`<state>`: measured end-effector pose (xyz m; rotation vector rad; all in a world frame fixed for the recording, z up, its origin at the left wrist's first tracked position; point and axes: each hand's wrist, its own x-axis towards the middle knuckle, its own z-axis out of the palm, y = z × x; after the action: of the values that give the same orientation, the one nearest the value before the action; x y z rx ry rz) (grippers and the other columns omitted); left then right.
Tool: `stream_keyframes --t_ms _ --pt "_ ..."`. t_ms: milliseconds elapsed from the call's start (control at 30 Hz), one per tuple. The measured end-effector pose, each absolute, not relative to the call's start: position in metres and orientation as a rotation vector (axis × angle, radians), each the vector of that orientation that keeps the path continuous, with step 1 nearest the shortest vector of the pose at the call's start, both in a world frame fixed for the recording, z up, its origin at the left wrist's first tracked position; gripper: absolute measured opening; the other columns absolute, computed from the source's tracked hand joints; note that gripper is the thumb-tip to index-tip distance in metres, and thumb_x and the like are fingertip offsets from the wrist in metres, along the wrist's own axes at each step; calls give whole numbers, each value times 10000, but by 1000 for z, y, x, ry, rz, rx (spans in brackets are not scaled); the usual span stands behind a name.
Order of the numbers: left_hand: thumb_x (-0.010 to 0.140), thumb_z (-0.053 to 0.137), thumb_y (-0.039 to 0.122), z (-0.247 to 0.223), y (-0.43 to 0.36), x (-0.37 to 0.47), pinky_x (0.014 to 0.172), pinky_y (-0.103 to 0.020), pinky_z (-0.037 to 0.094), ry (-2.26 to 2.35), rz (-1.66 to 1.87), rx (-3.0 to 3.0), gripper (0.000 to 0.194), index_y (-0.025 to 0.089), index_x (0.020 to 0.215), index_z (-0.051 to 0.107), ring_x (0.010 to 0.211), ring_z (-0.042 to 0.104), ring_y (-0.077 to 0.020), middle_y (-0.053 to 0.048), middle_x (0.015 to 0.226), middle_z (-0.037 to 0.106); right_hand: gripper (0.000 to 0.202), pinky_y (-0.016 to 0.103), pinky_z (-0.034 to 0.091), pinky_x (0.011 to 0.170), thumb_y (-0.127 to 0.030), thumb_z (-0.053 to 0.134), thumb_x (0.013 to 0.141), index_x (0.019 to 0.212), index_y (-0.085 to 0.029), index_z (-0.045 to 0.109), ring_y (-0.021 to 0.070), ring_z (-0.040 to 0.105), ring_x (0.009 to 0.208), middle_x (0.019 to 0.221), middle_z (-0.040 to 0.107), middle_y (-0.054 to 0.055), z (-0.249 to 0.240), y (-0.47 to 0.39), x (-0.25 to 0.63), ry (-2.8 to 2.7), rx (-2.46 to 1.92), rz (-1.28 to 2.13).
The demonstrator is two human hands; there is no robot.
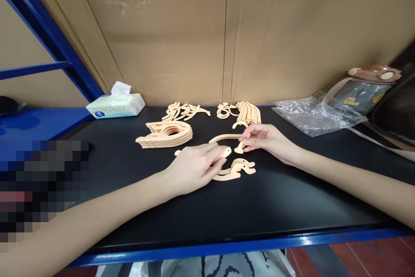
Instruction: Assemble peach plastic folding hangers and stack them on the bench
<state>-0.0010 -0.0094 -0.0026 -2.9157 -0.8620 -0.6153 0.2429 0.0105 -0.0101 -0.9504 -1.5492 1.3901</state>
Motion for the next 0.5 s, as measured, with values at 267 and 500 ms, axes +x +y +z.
stream_keyframes --t_ms 267,500 --pt "994 368 302 -3 -5 1 648 -242 405 -793 -585 -2920 257 164 1048 577 815 536 -161 -20 860 617 115 213 560 720 -260 757 719 773 -206 670 92 672 790 886 691 -26 -10 11 246 -1497 -947 1491" --pt "990 393 291 -4 -3 2 692 -249 433 -740 -574 -2924 257 158 1096 585 850 507 -167 -38 902 602 111 218 561 719 -249 746 732 818 -214 685 92 666 790 873 688 -23 -11 12 247 -1532 -941 1521"
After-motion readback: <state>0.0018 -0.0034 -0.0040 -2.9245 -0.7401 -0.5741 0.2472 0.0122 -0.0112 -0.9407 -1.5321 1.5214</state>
